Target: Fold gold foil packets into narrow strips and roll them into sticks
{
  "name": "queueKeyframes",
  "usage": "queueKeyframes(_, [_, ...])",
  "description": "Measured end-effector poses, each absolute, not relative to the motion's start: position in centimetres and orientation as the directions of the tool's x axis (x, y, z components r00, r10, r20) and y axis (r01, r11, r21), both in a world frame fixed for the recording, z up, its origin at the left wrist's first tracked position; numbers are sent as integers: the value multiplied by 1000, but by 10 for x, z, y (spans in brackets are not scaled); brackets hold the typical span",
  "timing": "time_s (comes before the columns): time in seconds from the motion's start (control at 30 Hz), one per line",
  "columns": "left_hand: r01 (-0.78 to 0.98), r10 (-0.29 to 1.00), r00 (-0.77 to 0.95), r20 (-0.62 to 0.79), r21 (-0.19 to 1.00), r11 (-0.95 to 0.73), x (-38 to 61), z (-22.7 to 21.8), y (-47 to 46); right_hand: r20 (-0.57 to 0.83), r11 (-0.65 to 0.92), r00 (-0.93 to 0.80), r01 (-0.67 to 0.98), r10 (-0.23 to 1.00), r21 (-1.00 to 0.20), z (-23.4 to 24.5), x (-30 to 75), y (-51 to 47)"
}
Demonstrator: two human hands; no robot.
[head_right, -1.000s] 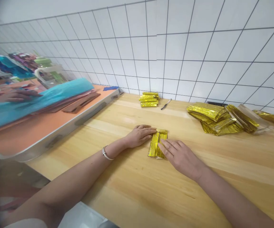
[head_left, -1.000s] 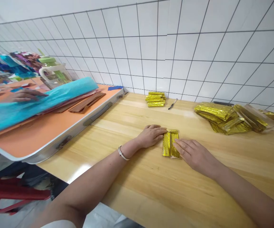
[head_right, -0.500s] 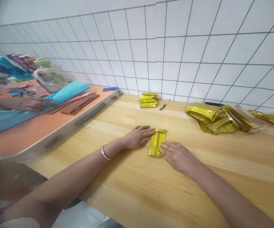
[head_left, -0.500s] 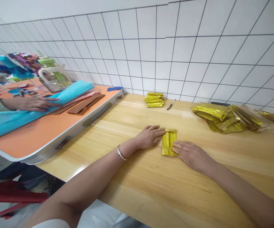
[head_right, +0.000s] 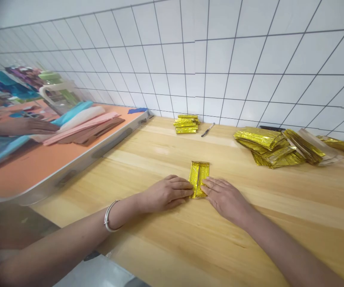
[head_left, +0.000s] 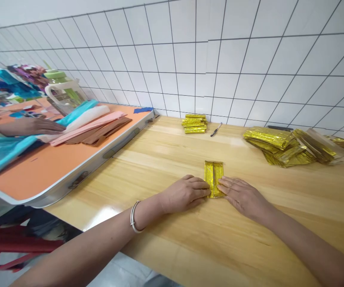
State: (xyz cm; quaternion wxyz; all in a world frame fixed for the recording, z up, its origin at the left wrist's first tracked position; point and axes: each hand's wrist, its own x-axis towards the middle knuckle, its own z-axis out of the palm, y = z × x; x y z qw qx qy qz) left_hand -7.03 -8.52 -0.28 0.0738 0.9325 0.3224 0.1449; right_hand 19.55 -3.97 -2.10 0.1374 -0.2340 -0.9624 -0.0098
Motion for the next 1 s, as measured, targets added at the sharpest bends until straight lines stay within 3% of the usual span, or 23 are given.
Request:
queueKeyframes(0.13, [578,635,732,245,269,-770,-70,-9,-79,338,904,-846,424,413,-44,-17,196,-43])
queueKeyframes(0.47, [574,708,660,252,439,-692,-71,-9,-76,385,851,-759,460,524,-253,-13,189,-47])
queueKeyframes(0.57, [594,711,649,271,404,-696,-71,-10,-79,370,827,-741,477,560,-297,-15,189,-47])
queueKeyframes(0.8, [543,560,759,333,150,-826,-73,-14,-82,360,802,-722,477,590,-358,-17,189,-46])
queueKeyframes(1.0, [630,690,651,315,283,-723,-69,-15,-82,385,831,-740,448,552,-329,-17,191,-46])
